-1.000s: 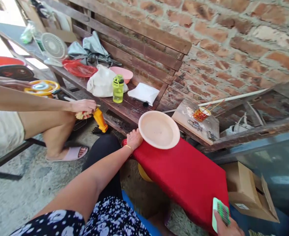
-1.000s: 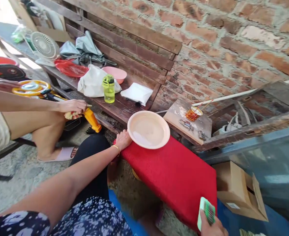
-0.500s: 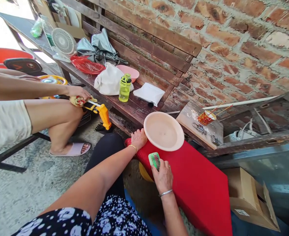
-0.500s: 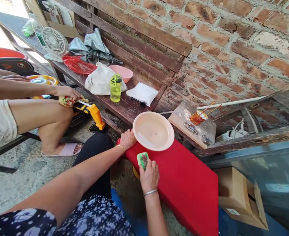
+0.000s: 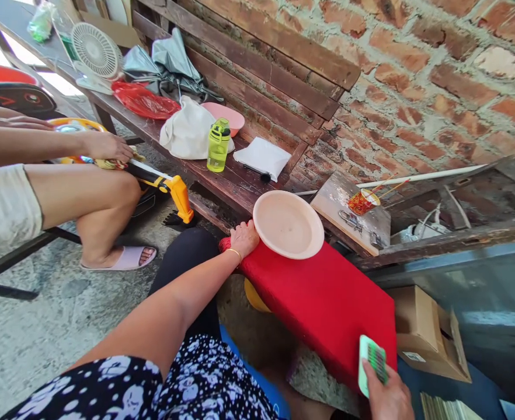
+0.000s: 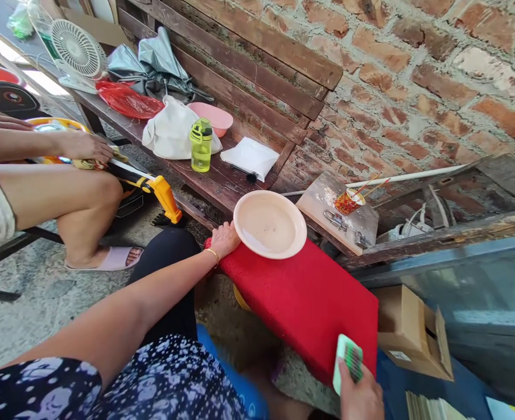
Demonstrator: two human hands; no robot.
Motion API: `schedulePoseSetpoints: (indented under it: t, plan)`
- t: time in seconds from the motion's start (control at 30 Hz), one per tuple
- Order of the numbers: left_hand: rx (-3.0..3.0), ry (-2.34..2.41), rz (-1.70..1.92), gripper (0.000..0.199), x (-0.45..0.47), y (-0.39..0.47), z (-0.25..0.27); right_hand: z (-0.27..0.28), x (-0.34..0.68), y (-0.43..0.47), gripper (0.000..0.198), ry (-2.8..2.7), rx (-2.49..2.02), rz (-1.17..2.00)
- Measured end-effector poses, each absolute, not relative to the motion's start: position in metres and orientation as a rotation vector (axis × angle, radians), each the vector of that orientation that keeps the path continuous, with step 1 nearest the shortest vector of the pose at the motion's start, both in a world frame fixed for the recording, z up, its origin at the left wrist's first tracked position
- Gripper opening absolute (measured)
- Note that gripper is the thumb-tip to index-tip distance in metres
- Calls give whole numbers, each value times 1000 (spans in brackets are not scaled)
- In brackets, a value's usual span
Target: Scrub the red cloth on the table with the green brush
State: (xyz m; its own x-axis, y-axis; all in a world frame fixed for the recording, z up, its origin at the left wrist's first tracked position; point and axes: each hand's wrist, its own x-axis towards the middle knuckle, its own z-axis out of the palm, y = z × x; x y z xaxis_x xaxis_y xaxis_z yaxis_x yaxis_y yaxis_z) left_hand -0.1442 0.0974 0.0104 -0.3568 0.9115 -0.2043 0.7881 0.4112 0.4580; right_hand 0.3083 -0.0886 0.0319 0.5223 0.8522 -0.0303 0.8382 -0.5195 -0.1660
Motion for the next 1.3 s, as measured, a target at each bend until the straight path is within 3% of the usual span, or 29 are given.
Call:
schedulePoseSetpoints:
  t: [0.27, 0.4, 0.57, 0.7, 0.87, 1.1, 1.3]
  plan:
    - [1499, 2258, 291, 40, -147, 101, 9, 9, 110, -60, 52, -2196, -1929, 179]
    - [1527, 2262, 262, 41, -148, 100, 8, 7, 165, -66, 57, -2057, -2072, 140]
    - [1539, 2249, 283, 42, -147, 100, 6, 18, 309, -103, 72, -1501, -2604, 161]
    - [1515, 2265, 299, 41, -144, 99, 8, 25, 347, -116, 70, -1285, -2771, 136]
    - [1515, 2273, 304, 40, -143, 98, 14, 25, 245, -72, 64, -1797, -2327, 217]
    - [1520, 2294, 270, 39, -143, 97, 13, 48, 52, -14, 34, -2479, -1891, 148]
    - [1514, 2281, 258, 39, -144, 100, 9, 48, 34, 7, 33, -2580, -1910, 124]
